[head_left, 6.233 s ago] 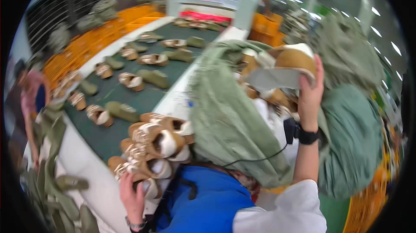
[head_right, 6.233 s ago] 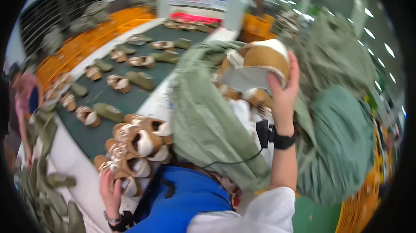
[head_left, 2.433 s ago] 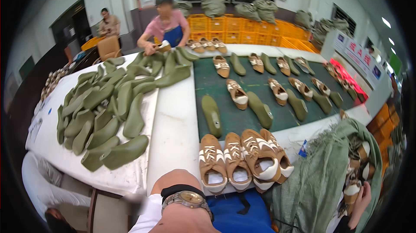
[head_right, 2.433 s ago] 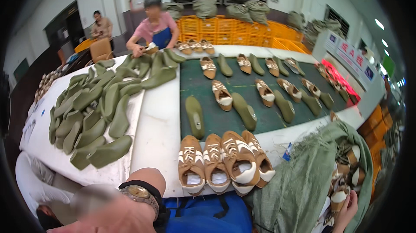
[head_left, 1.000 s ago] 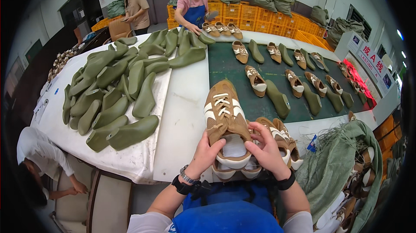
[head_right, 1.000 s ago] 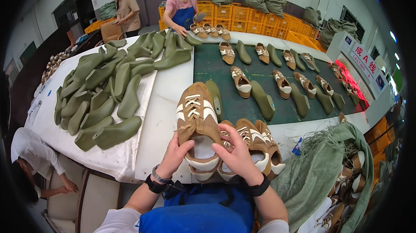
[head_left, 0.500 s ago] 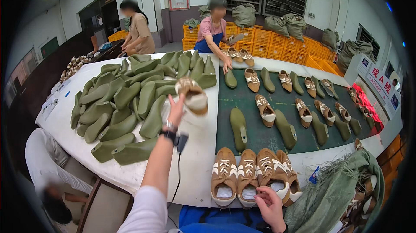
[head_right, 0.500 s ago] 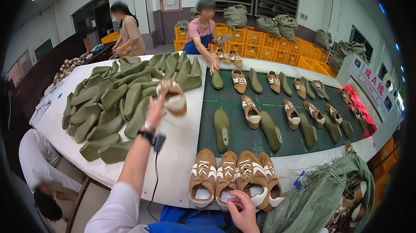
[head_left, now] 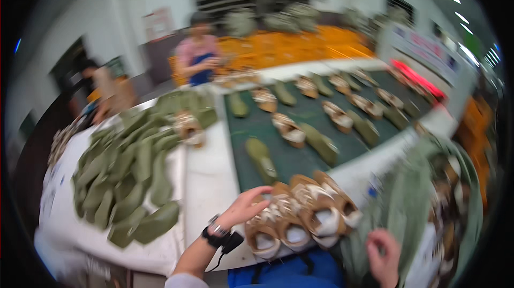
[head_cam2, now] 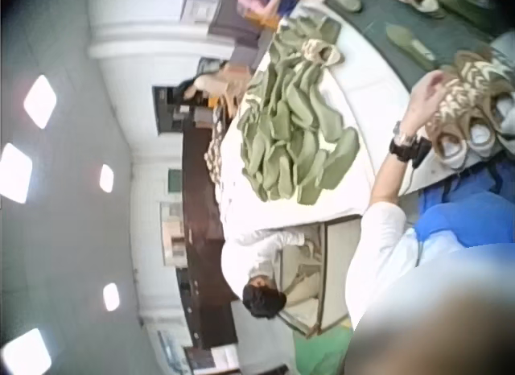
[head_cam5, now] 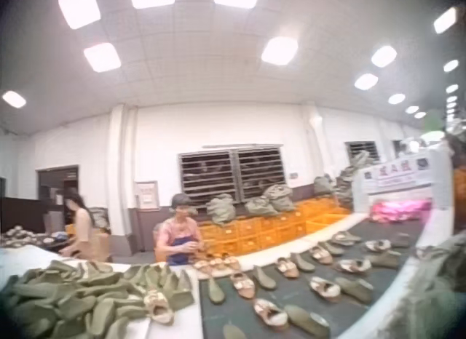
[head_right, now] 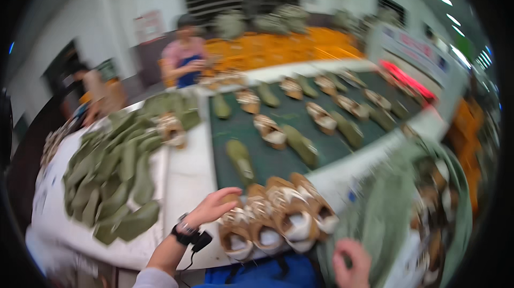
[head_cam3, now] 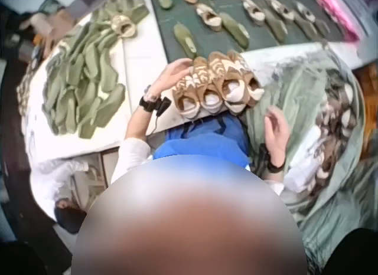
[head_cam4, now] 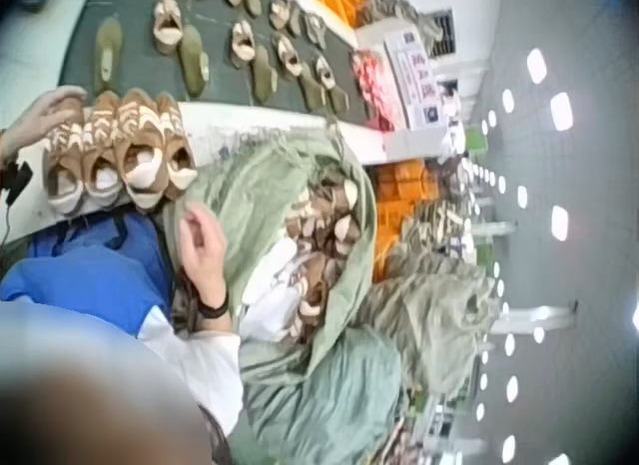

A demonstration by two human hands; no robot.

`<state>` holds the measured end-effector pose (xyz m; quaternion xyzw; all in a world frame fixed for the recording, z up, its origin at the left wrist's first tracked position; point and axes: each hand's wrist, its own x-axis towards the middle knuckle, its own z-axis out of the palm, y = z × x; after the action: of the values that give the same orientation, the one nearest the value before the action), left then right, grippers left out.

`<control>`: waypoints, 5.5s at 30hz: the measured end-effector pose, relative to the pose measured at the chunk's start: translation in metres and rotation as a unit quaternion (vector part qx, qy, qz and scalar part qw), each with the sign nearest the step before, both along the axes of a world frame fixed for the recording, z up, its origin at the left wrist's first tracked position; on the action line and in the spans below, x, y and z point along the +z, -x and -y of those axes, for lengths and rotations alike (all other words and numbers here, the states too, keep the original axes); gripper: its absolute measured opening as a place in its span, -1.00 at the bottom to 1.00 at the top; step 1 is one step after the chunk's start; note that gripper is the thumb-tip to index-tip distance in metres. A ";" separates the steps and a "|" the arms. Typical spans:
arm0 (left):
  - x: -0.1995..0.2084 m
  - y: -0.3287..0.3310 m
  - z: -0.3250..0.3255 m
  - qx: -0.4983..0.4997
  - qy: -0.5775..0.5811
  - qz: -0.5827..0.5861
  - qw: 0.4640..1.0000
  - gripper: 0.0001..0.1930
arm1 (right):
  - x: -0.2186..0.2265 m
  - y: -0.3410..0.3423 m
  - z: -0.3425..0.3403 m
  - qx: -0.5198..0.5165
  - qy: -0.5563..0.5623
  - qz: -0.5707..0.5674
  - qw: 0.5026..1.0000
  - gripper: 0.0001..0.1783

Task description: The person inserts green shoe lasts into brown and white sneakers, ties the laces, and places the finished shoes into a large green sack. The person also moves and organizes shoe lasts on the table while coworkers work nearby.

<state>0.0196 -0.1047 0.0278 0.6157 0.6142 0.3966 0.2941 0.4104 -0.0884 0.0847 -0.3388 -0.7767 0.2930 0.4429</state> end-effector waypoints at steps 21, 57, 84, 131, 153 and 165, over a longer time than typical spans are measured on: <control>0.050 -0.145 0.058 -0.266 -0.050 -0.053 0.961 -0.64 | -0.088 -0.292 -0.086 -0.444 0.325 0.113 0.828 -0.42; 0.055 0.216 0.028 0.514 -0.256 -0.257 0.777 -0.08 | -0.029 0.065 -0.049 0.094 0.473 -0.186 0.856 -0.76; -0.089 0.209 0.253 0.522 0.349 -0.428 0.650 -0.15 | -0.059 0.045 -0.050 0.165 0.346 -0.132 0.914 -0.83; 0.010 -0.079 0.070 0.311 -0.173 -0.197 0.914 -0.51 | -0.042 0.138 0.022 0.195 -0.026 0.081 0.977 -0.65; -0.002 -0.112 0.095 0.270 -0.211 -0.224 0.912 -0.72 | -0.035 0.155 0.001 0.229 -0.119 0.154 0.954 -0.63; 0.004 -0.110 0.096 0.263 -0.241 -0.207 0.911 -0.72 | -0.036 0.157 0.005 0.246 -0.111 0.108 0.957 -0.66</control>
<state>0.1297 -0.2010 0.0313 0.5523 0.6867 0.4592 -0.1120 0.2539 -0.0935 0.0491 -0.1157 -0.9067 0.2664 0.3059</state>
